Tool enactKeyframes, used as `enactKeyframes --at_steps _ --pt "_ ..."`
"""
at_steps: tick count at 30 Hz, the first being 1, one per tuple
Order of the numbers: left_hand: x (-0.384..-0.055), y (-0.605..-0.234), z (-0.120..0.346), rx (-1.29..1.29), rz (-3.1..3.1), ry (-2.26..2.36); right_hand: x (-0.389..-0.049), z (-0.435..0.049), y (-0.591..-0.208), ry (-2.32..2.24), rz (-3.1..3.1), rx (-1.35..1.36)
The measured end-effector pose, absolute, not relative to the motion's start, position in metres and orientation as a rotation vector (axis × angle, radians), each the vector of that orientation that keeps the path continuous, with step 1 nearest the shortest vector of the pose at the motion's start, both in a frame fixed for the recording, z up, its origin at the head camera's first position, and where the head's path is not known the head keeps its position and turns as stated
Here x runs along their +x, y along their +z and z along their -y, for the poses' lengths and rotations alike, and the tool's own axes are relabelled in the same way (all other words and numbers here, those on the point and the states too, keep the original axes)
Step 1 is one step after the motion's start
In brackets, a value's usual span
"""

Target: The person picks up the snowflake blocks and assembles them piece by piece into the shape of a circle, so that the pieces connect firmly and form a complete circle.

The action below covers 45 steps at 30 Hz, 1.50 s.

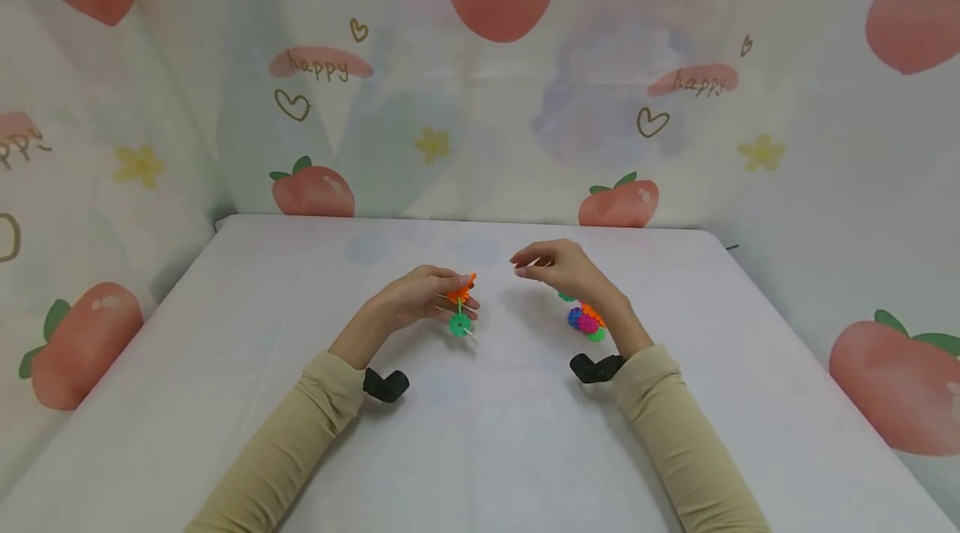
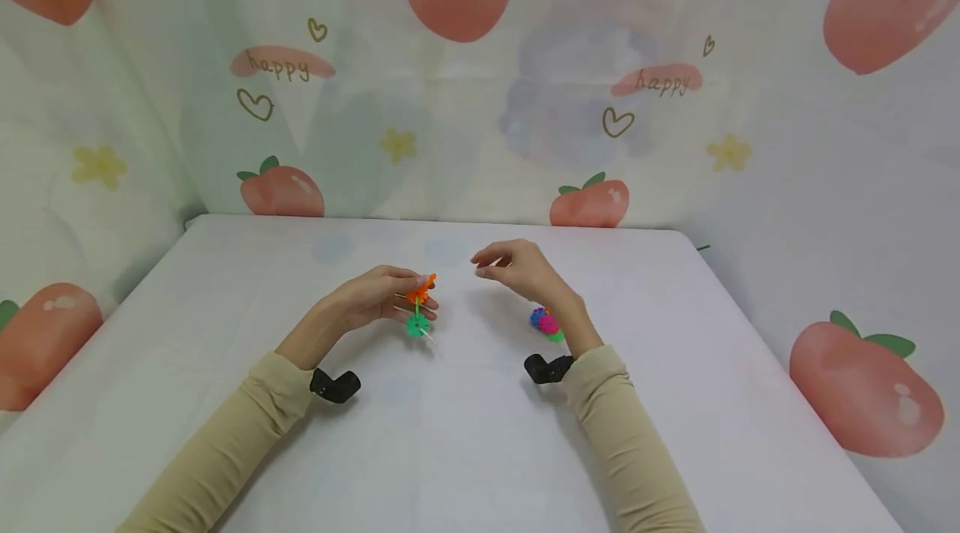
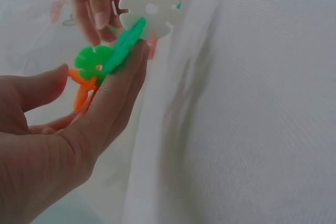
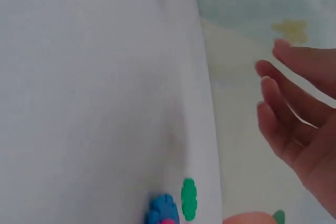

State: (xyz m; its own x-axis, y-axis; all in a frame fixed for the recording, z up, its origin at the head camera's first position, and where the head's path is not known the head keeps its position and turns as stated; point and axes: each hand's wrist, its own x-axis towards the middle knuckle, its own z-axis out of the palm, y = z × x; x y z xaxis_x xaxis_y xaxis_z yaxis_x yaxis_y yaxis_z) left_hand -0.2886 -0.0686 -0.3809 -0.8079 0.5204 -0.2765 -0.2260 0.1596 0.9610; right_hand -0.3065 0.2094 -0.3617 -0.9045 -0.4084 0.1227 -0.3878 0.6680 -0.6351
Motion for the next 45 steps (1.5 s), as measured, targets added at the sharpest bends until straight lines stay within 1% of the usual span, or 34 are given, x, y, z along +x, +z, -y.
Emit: enactKeyframes --at_steps 9,15,19,22,28,38,45 --pt "-0.292 -0.381 0.074 0.288 -1.876 1.723 -0.316 -0.256 -0.364 -0.798 -2.808 -0.481" --pt "-0.293 -0.380 0.075 0.288 -1.882 1.715 -0.317 -0.266 -0.371 -0.639 -2.784 -0.322" --pt "-0.292 -0.379 0.075 0.295 -1.879 1.725 -0.317 -0.266 -0.373 -0.609 -2.797 -0.290" --pt "-0.292 -0.379 0.075 0.298 -1.883 1.729 -0.317 -0.263 -0.374 -0.647 -2.819 -0.315" --pt "-0.293 -0.380 0.075 0.297 -1.893 1.715 -0.319 -0.251 -0.375 -0.861 -2.811 -0.462" --pt "-0.294 -0.383 0.074 0.217 -1.914 1.704 -0.313 -0.211 -0.379 -1.216 -2.708 -0.601" --pt "-0.297 -0.391 0.071 0.300 -1.908 1.720 -0.312 -0.183 -0.372 -1.380 -2.648 -0.714"
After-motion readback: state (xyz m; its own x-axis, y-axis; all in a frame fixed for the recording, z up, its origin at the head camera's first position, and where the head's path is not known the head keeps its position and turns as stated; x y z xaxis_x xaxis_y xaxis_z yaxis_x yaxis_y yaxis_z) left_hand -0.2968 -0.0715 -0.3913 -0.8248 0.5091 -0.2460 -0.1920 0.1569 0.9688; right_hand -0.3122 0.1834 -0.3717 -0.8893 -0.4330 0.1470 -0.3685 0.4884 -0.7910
